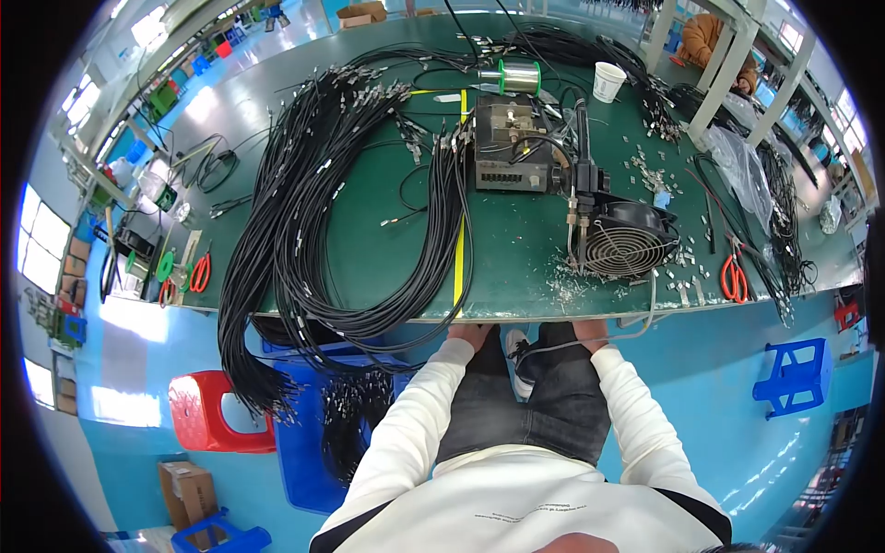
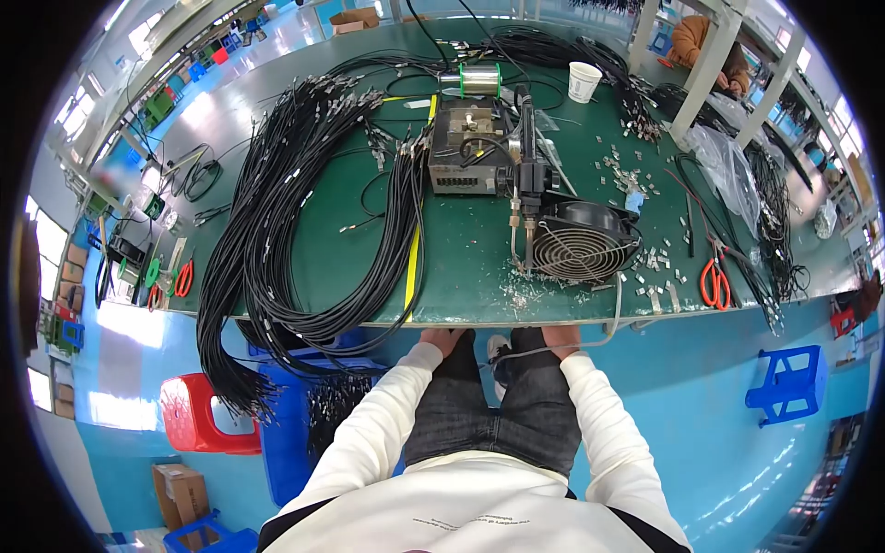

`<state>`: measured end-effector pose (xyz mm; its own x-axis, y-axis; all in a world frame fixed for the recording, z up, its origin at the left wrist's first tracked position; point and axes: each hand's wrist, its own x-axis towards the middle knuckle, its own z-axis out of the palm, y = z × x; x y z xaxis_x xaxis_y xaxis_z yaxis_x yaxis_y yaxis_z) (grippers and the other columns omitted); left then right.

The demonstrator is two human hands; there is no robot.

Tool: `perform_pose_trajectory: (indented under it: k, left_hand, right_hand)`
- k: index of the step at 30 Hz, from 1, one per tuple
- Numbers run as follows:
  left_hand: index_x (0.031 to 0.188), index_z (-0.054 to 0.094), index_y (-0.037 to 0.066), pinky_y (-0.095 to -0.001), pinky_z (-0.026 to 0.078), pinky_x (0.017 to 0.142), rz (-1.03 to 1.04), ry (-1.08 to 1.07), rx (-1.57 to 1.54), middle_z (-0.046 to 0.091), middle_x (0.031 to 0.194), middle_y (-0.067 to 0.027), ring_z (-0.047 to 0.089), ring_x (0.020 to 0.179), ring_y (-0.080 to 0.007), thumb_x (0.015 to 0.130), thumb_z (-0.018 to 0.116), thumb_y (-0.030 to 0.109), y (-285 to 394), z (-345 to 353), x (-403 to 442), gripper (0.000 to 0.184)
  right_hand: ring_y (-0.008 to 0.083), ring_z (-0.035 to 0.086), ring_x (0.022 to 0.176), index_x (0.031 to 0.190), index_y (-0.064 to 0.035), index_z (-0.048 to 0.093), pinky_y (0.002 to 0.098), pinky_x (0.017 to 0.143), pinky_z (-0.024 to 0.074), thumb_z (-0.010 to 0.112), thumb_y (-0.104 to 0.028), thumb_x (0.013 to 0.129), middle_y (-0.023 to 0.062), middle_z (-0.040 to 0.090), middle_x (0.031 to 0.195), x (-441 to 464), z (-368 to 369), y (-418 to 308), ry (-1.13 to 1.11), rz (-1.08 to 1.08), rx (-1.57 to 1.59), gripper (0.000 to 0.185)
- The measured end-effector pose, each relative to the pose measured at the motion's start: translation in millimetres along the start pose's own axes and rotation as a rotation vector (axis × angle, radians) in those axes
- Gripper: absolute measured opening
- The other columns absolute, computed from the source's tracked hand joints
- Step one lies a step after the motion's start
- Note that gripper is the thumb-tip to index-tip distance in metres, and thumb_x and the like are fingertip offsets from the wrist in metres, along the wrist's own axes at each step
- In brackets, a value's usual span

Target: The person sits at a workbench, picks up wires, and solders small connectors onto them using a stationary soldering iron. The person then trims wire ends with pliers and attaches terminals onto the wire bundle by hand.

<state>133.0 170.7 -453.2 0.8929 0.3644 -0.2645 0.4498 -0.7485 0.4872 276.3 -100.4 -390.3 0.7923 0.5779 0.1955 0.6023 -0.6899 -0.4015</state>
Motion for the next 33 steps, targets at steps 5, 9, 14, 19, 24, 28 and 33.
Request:
perform_pose_trajectory:
  k: [5,9,14,19,24,28,33]
  left_hand:
    - [0.147,0.034,0.016,-0.0467,0.037,0.105,-0.105,-0.080,-0.019,0.035,0.151,-0.0118,0.042,0.130,-0.0392,0.094,0.037,0.058,2.9,-2.2,-4.1,0.068]
    - [0.146,0.034,0.017,-0.0485,0.041,0.098,-0.156,-0.021,-0.018,0.040,0.145,-0.0158,0.046,0.122,-0.0430,0.093,0.037,0.057,7.8,3.8,-9.5,0.067]
    - [0.142,0.040,0.016,-0.0519,0.048,0.085,-0.187,0.062,0.058,0.050,0.132,-0.0239,0.057,0.101,-0.0484,0.093,0.038,0.054,15.4,0.7,-2.9,0.062]
    - [0.137,0.043,0.011,-0.0539,0.048,0.083,0.012,-0.020,0.238,0.052,0.127,-0.0259,0.057,0.099,-0.0489,0.097,0.034,0.041,36.0,-10.0,-1.4,0.051]
    - [0.133,0.045,0.008,-0.0515,0.047,0.086,-0.126,-0.050,0.037,0.049,0.133,-0.0238,0.055,0.104,-0.0462,0.099,0.034,0.030,58.5,-9.4,-6.5,0.042]
    - [0.127,0.049,0.010,-0.0477,0.045,0.094,-0.002,-0.085,-0.016,0.042,0.141,-0.0194,0.051,0.117,-0.0408,0.099,0.037,0.028,27.6,13.0,28.1,0.035]
    - [0.131,0.046,0.008,-0.0442,0.042,0.098,-0.098,-0.092,-0.125,0.042,0.142,-0.0178,0.049,0.120,-0.0374,0.097,0.041,0.036,23.5,11.8,29.4,0.045]
  right_hand:
    - [0.0371,0.058,0.106,0.117,-0.0046,0.060,0.0475,0.094,0.0420,0.046,-0.031,0.093,0.0155,0.061,0.122,-4.2,16.5,8.7,0.047,-0.031,0.013,0.038]
    - [0.0382,0.057,0.106,0.118,-0.0053,0.060,0.0487,0.092,0.0426,0.051,-0.036,0.090,0.0168,0.060,0.122,-5.8,19.3,10.8,0.015,0.017,0.103,0.042]
    - [0.0420,0.055,0.106,0.124,-0.0092,0.057,0.0497,0.090,0.0435,0.058,-0.042,0.085,0.0195,0.059,0.121,-3.5,22.0,-16.2,0.080,0.057,0.257,0.051]
    - [0.0485,0.052,0.104,0.132,-0.0149,0.052,0.0514,0.088,0.0444,0.063,-0.045,0.079,0.0234,0.053,0.124,-14.3,-2.3,-27.5,0.172,0.050,0.085,0.062]
    - [0.0525,0.051,0.100,0.134,-0.0193,0.049,0.0531,0.086,0.0453,0.065,-0.047,0.077,0.0258,0.047,0.125,-44.7,-0.6,-4.8,0.158,0.167,-0.015,0.066]
    - [0.0522,0.051,0.099,0.133,-0.0204,0.049,0.0544,0.085,0.0455,0.066,-0.049,0.075,0.0263,0.044,0.125,-42.8,13.2,23.3,0.041,0.275,-0.034,0.067]
    - [0.0485,0.053,0.097,0.124,-0.0202,0.055,0.0539,0.084,0.0464,0.063,-0.047,0.076,0.0247,0.046,0.121,-26.1,-4.8,31.0,-0.126,0.534,0.092,0.056]
